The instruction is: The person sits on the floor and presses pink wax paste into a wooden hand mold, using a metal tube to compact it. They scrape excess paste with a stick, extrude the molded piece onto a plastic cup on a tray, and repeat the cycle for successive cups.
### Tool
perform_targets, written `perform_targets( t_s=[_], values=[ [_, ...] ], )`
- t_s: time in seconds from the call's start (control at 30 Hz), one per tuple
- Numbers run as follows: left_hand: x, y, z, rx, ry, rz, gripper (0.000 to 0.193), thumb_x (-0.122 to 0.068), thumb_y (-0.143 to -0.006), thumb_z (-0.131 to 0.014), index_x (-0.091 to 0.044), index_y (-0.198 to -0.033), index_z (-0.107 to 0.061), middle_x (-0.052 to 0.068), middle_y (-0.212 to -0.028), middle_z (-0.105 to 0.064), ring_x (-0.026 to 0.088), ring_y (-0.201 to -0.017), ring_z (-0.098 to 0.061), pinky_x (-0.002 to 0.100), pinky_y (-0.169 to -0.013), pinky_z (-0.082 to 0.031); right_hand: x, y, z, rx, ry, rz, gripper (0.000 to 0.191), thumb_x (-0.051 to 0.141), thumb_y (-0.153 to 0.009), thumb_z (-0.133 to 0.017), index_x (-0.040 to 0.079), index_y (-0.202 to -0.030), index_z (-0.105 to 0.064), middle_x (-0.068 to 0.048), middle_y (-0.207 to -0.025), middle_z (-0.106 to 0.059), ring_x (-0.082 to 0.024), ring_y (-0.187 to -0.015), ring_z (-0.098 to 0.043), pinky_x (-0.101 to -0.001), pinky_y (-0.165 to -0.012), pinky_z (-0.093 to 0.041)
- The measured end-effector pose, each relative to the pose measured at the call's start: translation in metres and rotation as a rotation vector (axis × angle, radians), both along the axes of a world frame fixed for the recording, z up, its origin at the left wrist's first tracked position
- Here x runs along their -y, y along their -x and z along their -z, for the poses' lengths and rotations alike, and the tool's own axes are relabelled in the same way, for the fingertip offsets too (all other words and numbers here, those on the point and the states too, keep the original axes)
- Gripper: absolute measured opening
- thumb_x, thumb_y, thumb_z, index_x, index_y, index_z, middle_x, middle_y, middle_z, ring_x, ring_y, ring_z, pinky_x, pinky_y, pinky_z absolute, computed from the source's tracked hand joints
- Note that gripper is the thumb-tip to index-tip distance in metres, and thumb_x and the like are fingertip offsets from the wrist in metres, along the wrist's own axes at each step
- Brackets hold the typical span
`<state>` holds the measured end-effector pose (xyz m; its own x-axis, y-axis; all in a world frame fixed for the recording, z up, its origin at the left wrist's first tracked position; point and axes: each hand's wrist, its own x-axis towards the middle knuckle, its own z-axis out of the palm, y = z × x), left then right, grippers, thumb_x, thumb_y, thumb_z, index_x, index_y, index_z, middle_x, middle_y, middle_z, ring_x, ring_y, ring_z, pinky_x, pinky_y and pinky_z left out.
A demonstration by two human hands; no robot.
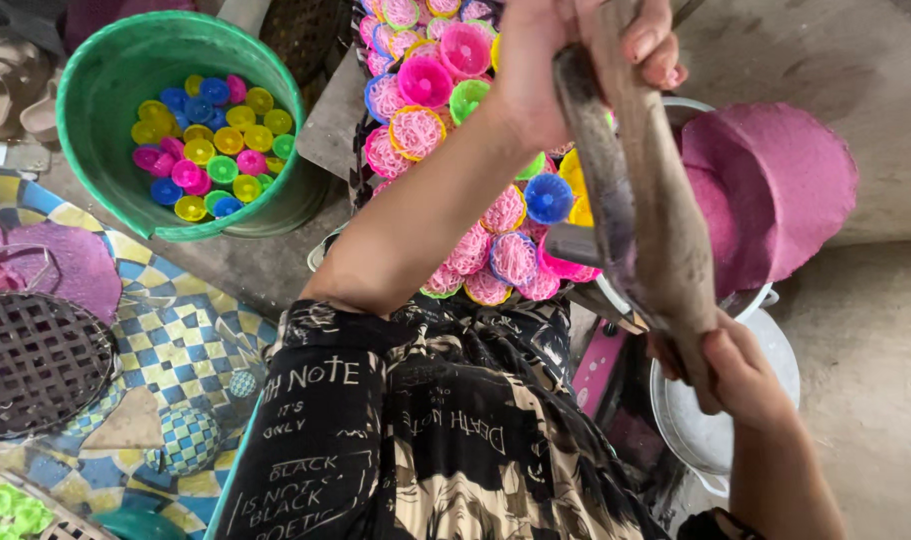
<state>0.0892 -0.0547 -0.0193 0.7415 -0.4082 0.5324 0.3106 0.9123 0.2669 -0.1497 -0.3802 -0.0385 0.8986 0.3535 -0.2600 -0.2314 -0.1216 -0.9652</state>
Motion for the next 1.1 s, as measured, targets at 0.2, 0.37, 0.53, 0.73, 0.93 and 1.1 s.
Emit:
perform_targets(
  t_s=[0.2,0.37,0.53,0.73,0.93,1.1],
  values=[
    [0.036,-0.010,0.031,-0.306,-0.047,0.016,0.070,-0.067,-0.097,-0.033,-0.008,-0.118,-0.064,0.008,-0.062,-0.049,0.027,-0.060,-0.054,0.046,-0.071,-0.049,0.032,-0.014,0.006,-0.133,0.366,0.084,0.062,0.040,-0.109,-0.036,-0.009,-0.092,-0.070,-0.016,-0.078,-0.072,-0.022,-0.063,-0.066,-0.0349,-0.058,-0.052],
    [0.037,-0.003,0.060,-0.420,-0.141,-0.012,0.076,-0.076,-0.093,-0.039,-0.009,-0.124,-0.059,0.007,-0.058,-0.046,0.027,-0.054,-0.052,0.046,-0.070,-0.050,0.031,-0.012,0.017,-0.184,0.449,0.157,0.052,0.033,-0.105,-0.038,-0.006,-0.089,-0.068,-0.015,-0.072,-0.071,-0.022,-0.055,-0.064,-0.0363,-0.053,-0.052],
    [0.024,-0.002,0.068,-0.444,-0.128,-0.047,0.074,-0.078,-0.091,-0.041,-0.010,-0.114,-0.059,0.006,-0.055,-0.045,0.026,-0.050,-0.050,0.045,-0.062,-0.047,0.005,-0.011,0.020,-0.128,0.498,0.152,0.050,0.033,-0.106,-0.040,-0.005,-0.088,-0.068,-0.013,-0.066,-0.068,-0.019,-0.051,-0.061,-0.0335,-0.047,-0.047],
    [0.015,-0.017,0.066,-0.473,-0.112,-0.088,0.075,-0.081,-0.089,-0.041,-0.010,-0.103,-0.059,0.005,-0.049,-0.041,0.023,-0.042,-0.043,0.043,-0.053,-0.044,-0.023,-0.021,0.018,-0.010,0.528,0.181,0.043,0.035,-0.105,-0.048,-0.001,-0.091,-0.069,-0.007,-0.065,-0.066,-0.014,-0.050,-0.058,-0.0289,-0.046,-0.046],
    [0.028,-0.023,0.068,-0.514,-0.125,-0.062,0.074,-0.086,-0.086,-0.038,-0.013,-0.089,-0.054,0.003,-0.045,-0.038,0.023,-0.037,-0.041,0.042,-0.045,-0.041,-0.021,-0.020,0.023,0.014,0.642,0.261,0.038,0.032,-0.103,-0.052,0.000,-0.098,-0.072,-0.007,-0.062,-0.063,-0.014,-0.049,-0.056,-0.0305,-0.046,-0.045],
    [0.033,-0.026,0.076,-0.349,-0.068,-0.084,0.077,-0.087,-0.093,-0.038,-0.013,-0.092,-0.058,0.002,-0.049,-0.043,0.021,-0.040,-0.046,0.042,-0.047,-0.045,-0.011,-0.013,0.032,-0.027,0.543,0.233,0.040,0.034,-0.103,-0.050,0.000,-0.106,-0.072,-0.008,-0.065,-0.065,-0.013,-0.050,-0.057,-0.0293,-0.046,-0.047]
  ],
)
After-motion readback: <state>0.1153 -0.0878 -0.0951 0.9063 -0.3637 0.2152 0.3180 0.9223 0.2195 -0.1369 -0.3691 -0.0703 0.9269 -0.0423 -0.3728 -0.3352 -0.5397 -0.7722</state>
